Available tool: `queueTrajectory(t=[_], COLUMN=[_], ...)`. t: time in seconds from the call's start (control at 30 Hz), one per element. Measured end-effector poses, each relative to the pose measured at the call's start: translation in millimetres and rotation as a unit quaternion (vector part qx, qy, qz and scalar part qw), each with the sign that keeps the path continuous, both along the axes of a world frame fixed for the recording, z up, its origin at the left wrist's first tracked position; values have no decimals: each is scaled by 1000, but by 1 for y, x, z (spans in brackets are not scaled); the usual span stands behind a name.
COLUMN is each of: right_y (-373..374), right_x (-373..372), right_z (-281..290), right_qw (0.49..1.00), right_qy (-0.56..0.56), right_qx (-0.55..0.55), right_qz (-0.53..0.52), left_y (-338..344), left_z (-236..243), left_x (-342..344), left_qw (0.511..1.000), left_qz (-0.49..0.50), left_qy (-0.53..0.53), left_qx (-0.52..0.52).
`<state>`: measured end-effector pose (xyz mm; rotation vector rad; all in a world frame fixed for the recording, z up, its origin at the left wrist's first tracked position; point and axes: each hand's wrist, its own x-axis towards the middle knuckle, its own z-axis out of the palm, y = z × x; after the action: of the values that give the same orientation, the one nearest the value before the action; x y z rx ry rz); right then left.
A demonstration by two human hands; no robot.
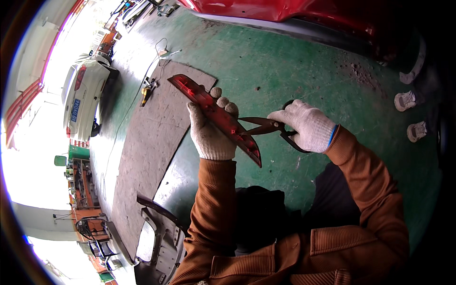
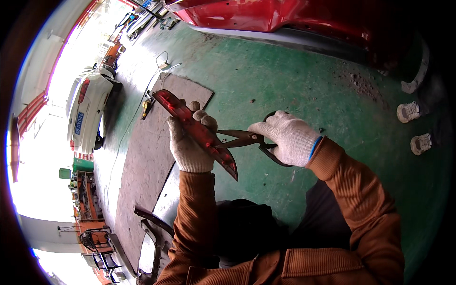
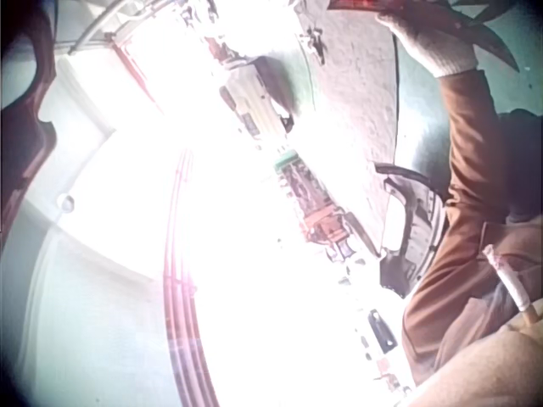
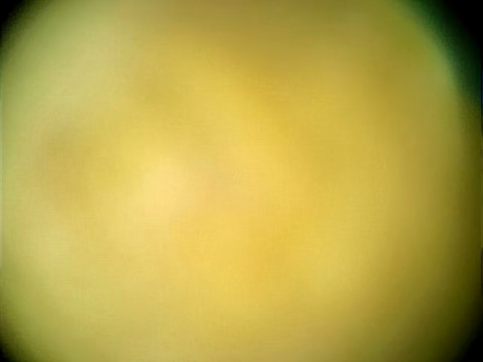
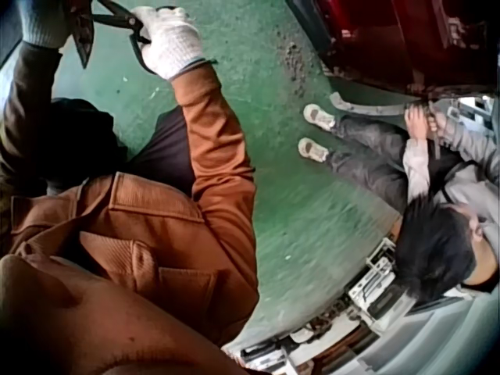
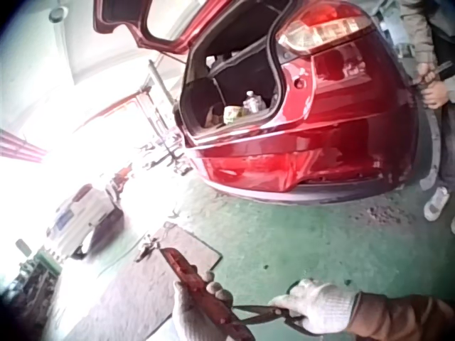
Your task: The person uses a yellow power drill to remove a fastener from the rear of a red car. They then remove a red plastic trim piece and use a pair of scissors to cut and trim the piece while holding it in their hands.
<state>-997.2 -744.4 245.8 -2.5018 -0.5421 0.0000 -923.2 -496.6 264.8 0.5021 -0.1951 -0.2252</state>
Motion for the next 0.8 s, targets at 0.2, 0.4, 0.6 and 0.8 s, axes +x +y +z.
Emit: queueTrajectory(t=[0.2, 0.4, 0.6, 0.8], right_y=[6, 1, 5, 19], right_x=[7, 3, -2, 0], right_z=[0, 7, 3, -11], right_qw=[998, 982, 991, 978], right_qy=[14, -149, -125, -49], right_qx=[-53, -110, -16, 202], right_qz=[-13, -35, -36, -25], left_y=[2, 5, 4, -12], left_z=[0, -3, -11, -9], left_x=[0, 0, 1, -8], left_qw=[999, 992, 978, 975], left_qz=[-34, -64, -114, -61], left_qy=[27, 86, 168, 202], left_qx=[10, 65, 54, 67])
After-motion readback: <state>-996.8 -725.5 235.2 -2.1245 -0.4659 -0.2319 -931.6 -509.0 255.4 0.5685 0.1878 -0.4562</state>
